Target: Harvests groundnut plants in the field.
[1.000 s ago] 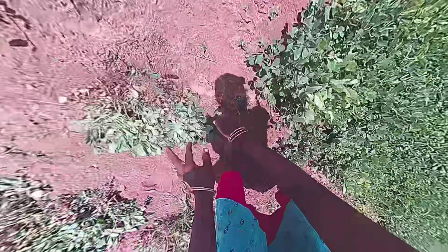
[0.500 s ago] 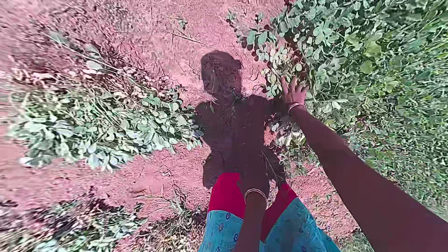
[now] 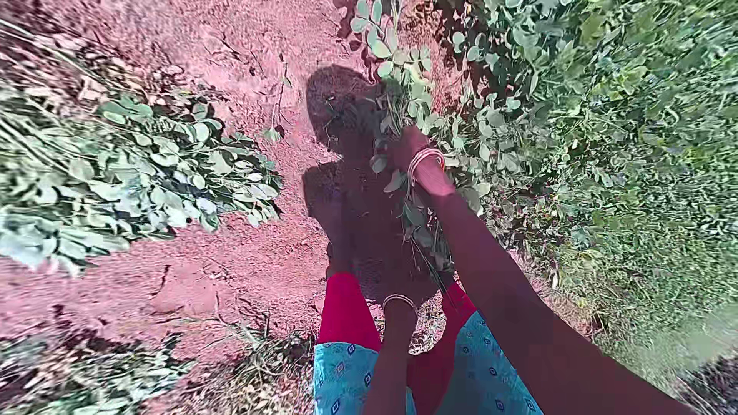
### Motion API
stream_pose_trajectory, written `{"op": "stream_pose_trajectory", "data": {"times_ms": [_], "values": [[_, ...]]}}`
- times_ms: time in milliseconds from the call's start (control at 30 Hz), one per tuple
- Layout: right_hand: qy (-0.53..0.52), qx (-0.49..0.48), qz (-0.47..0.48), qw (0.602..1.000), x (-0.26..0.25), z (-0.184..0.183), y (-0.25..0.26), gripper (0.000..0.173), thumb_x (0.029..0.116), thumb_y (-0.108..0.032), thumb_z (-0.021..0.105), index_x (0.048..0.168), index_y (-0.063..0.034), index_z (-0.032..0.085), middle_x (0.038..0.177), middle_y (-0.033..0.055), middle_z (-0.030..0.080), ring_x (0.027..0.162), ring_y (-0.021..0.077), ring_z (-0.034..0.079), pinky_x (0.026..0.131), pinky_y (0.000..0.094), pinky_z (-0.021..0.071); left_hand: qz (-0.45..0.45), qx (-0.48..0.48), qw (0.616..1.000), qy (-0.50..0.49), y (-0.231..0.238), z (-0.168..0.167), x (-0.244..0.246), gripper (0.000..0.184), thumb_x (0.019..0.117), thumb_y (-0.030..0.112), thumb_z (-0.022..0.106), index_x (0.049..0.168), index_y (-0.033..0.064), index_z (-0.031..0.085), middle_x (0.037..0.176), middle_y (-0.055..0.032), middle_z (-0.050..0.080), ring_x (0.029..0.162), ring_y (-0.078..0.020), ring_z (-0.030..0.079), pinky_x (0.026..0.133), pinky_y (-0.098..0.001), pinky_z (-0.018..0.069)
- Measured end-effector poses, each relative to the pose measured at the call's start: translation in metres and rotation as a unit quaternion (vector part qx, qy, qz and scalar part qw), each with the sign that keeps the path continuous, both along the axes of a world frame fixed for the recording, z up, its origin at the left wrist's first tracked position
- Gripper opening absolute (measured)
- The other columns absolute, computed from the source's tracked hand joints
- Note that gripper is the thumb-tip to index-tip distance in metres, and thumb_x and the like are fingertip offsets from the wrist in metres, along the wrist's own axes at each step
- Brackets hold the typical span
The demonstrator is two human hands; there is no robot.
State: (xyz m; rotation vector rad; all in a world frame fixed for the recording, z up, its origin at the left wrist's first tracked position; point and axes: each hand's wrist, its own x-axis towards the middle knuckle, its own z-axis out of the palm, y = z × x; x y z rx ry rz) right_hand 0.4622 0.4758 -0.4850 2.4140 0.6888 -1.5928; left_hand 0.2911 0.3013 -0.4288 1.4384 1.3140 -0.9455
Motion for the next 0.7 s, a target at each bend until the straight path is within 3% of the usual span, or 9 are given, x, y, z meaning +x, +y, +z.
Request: {"op": "stream_pose_trajectory", "data": {"times_ms": [33, 100, 167, 267, 300, 367, 433, 533, 700], "values": [[0.034, -0.014, -0.012, 0.999, -0.025, 0.015, -0.006, 0.041, 0.108, -0.027, 0.053, 0.127, 0.0084, 0.062, 0.13, 0.0276, 0.063, 0.126, 0.0379, 0.061, 0.104, 0.056, 0.0486, 0.029, -0.125, 0.991, 0.026, 0.021, 0.01, 0.005, 0.052, 0.1097, 0.034, 0.043, 0.154, 0.0052, 0.042, 0.151, -0.0216, 0.05, 0.141, -0.0356, 0.048, 0.115, -0.0523, 0.0386], [0.05, -0.03, -0.011, 0.998, -0.047, 0.021, -0.013, 0.042, 0.1084, -0.026, 0.053, 0.134, 0.0073, 0.056, 0.131, 0.0285, 0.063, 0.124, 0.04, 0.062, 0.102, 0.0582, 0.0498, 0.158, -0.1, 0.982, 0.018, 0.013, 0.023, -0.001, 0.046, 0.1057, 0.015, 0.054, 0.144, -0.0106, 0.047, 0.146, -0.0316, 0.05, 0.141, -0.0402, 0.045, 0.118, -0.0496, 0.0331], [-0.034, -0.003, -0.029, 0.999, -0.031, -0.01, -0.025, 0.06, 0.1029, -0.017, 0.057, 0.157, -0.0034, 0.035, 0.143, 0.0298, 0.056, 0.121, 0.0425, 0.065, 0.097, 0.0587, 0.054, 0.156, -0.054, 0.986, -0.017, 0.003, 0.016, -0.006, 0.051, 0.0991, 0.024, 0.064, 0.138, -0.008, 0.055, 0.137, -0.0299, 0.058, 0.132, -0.0397, 0.054, 0.113, -0.0502, 0.0406], [-0.199, 0.031, -0.058, 0.978, 0.042, -0.087, -0.035, 0.084, 0.1013, -0.01, 0.056, 0.168, -0.0229, 0.008, 0.171, 0.0272, 0.011, 0.128, 0.0449, 0.058, 0.098, 0.0511, 0.0536, 0.015, -0.181, 0.983, 0.013, 0.027, -0.001, 0.009, 0.054, 0.1081, 0.035, 0.046, 0.152, 0.0036, 0.045, 0.154, -0.0239, 0.046, 0.141, -0.0389, 0.047, 0.114, -0.0566, 0.0382], [-0.241, 0.06, -0.077, 0.966, 0.067, -0.113, -0.051, 0.08, 0.1018, -0.011, 0.057, 0.168, -0.0194, 0.013, 0.17, 0.0277, 0.012, 0.132, 0.0439, 0.055, 0.1, 0.0468, 0.0526, 0.0, -0.184, 0.983, 0.02, 0.022, -0.007, 0.007, 0.054, 0.1078, 0.036, 0.047, 0.154, 0.0076, 0.044, 0.157, -0.0213, 0.043, 0.14, -0.0377, 0.049, 0.113, -0.0572, 0.0398], [-0.25, 0.127, -0.158, 0.947, 0.1, -0.145, -0.094, 0.055, 0.1058, -0.014, 0.055, 0.158, -0.0061, 0.039, 0.159, 0.0274, 0.04, 0.139, 0.0402, 0.05, 0.112, 0.0467, 0.0448, -0.003, -0.165, 0.985, 0.038, 0.009, -0.022, -0.003, 0.057, 0.1037, 0.039, 0.055, 0.155, 0.0171, 0.043, 0.158, -0.0149, 0.044, 0.131, -0.0344, 0.058, 0.103, -0.0578, 0.0498], [-0.232, 0.122, -0.183, 0.947, 0.098, -0.124, -0.117, 0.041, 0.1065, -0.02, 0.054, 0.141, 0.0013, 0.057, 0.142, 0.024, 0.06, 0.135, 0.0337, 0.056, 0.114, 0.0459, 0.0449, -0.004, -0.179, 0.983, 0.044, 0.011, -0.023, -0.009, 0.058, 0.1044, 0.039, 0.054, 0.157, 0.0195, 0.041, 0.158, -0.0131, 0.045, 0.132, -0.0342, 0.057, 0.103, -0.0586, 0.0491], [-0.174, -0.085, -0.025, 0.981, 0.092, -0.052, -0.079, 0.046, 0.1049, -0.019, 0.055, 0.146, 0.0015, 0.052, 0.147, 0.0271, 0.054, 0.139, 0.0413, 0.052, 0.11, 0.0594, 0.0444, -0.005, -0.195, 0.98, 0.037, 0.017, -0.017, -0.009, 0.059, 0.1064, 0.04, 0.05, 0.159, 0.0148, 0.037, 0.16, -0.0148, 0.041, 0.142, -0.0354, 0.048, 0.111, -0.0578, 0.0421], [-0.174, -0.122, 0.195, 0.958, 0.1, -0.046, -0.05, 0.061, 0.092, -0.016, 0.073, 0.143, 0.0075, 0.05, 0.143, 0.0356, 0.053, 0.134, 0.0534, 0.051, 0.102, 0.069, 0.0452, 0.003, -0.187, 0.981, 0.047, 0.025, -0.011, 0.001, 0.058, 0.1057, 0.038, 0.053, 0.155, 0.0093, 0.042, 0.154, -0.0183, 0.048, 0.138, -0.0363, 0.051, 0.11, -0.0577, 0.0426]]}}
